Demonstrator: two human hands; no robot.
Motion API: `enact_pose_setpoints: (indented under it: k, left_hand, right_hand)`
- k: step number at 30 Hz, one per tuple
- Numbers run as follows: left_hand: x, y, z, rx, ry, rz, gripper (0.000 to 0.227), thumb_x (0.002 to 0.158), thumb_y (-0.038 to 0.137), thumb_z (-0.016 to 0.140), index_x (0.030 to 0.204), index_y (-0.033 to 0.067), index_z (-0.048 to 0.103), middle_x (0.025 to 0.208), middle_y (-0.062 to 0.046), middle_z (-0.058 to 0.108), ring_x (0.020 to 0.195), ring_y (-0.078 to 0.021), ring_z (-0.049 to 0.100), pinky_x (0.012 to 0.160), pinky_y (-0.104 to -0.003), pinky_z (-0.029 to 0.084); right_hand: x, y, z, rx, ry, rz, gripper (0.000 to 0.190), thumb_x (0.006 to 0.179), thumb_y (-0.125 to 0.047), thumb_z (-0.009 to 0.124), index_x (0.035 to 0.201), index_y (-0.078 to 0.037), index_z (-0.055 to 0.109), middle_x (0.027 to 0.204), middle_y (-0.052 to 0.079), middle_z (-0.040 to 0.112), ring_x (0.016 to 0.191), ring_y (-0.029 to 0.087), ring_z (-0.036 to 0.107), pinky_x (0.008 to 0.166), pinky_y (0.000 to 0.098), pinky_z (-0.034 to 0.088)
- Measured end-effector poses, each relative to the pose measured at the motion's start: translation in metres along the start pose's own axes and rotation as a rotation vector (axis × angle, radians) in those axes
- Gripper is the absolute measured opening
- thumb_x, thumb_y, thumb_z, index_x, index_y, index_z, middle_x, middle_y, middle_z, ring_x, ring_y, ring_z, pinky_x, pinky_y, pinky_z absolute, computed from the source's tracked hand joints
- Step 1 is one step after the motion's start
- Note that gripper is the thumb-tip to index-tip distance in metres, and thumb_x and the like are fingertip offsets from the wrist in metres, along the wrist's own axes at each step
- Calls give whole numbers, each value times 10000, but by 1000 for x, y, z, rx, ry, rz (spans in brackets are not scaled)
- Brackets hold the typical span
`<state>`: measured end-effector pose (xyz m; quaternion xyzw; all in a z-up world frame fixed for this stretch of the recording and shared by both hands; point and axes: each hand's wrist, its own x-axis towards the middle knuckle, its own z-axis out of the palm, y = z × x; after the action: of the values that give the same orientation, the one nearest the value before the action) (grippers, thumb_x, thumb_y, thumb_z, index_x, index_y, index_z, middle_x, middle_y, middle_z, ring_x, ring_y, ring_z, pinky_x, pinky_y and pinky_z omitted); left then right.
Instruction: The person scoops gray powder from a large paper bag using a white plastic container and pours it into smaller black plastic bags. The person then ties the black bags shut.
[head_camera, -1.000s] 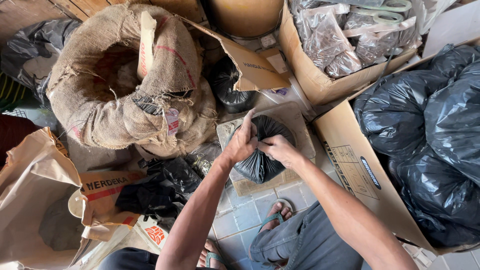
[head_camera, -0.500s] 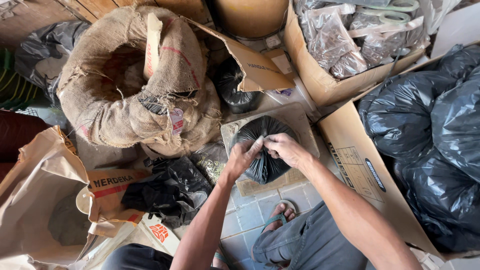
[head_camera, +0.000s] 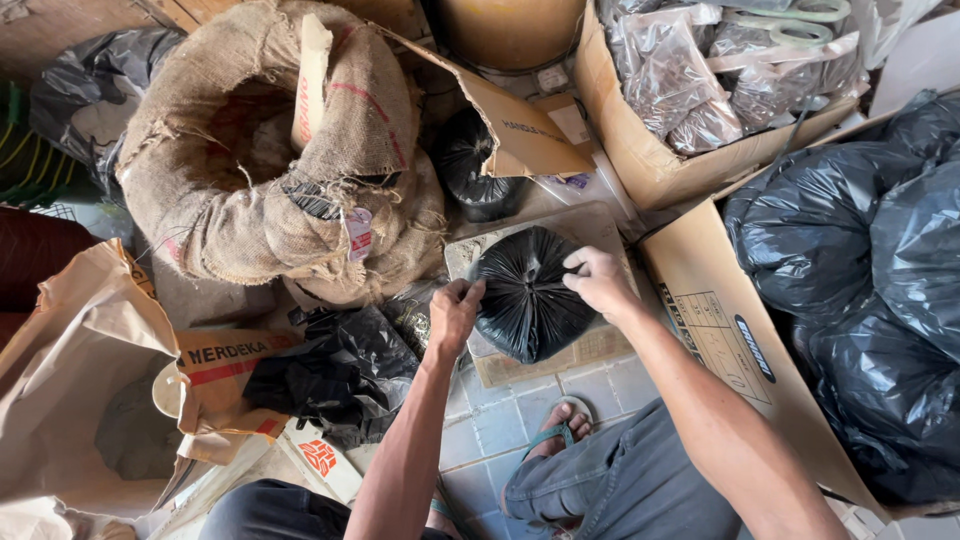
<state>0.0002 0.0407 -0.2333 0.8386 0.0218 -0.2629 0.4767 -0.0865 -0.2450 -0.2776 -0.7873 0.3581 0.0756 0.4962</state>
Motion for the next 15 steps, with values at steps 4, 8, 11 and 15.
enact_pose_setpoints:
  k: [4, 8, 11, 15]
  left_hand:
    - [-9, 2, 11, -12, 39, -50, 315, 935, 484, 752, 952, 183, 842, 755, -86, 782, 913, -308, 773, 870, -479, 579]
    - [-17, 40, 10, -227, 48, -2, 294, 968, 418, 746, 1026, 145, 836, 856, -125, 785, 905, -240, 732, 867, -430, 572]
    - [-43, 84, 15, -436, -51, 114, 257, 980, 312, 745, 1090, 88, 806, 973, -142, 757, 980, -230, 663, 920, -421, 549]
    - [-59, 101, 30, -637, -171, 176, 211, 1022, 209, 670, 1179, 79, 721, 1012, -13, 601, 931, -121, 545, 811, -267, 466]
  right_hand:
    - [-22, -27, -19, -76, 40, 49, 330, 816, -275, 852, 1142, -241, 812, 853, 13, 764, 753, 163, 742, 574, 285, 590]
    - [-49, -78, -23, -69, 100, -131, 304, 894, -244, 816, 1192, -189, 788, 913, 62, 792, 857, 239, 763, 709, 373, 611]
    - [-66, -115, -10, 11, 34, -184, 264, 921, -263, 795, 1179, -207, 796, 927, 50, 800, 862, 202, 752, 733, 349, 609]
    - [-61, -139, 1, -15, -35, -176, 230, 936, -229, 735, 1157, -216, 798, 849, 29, 797, 823, 181, 757, 710, 345, 617]
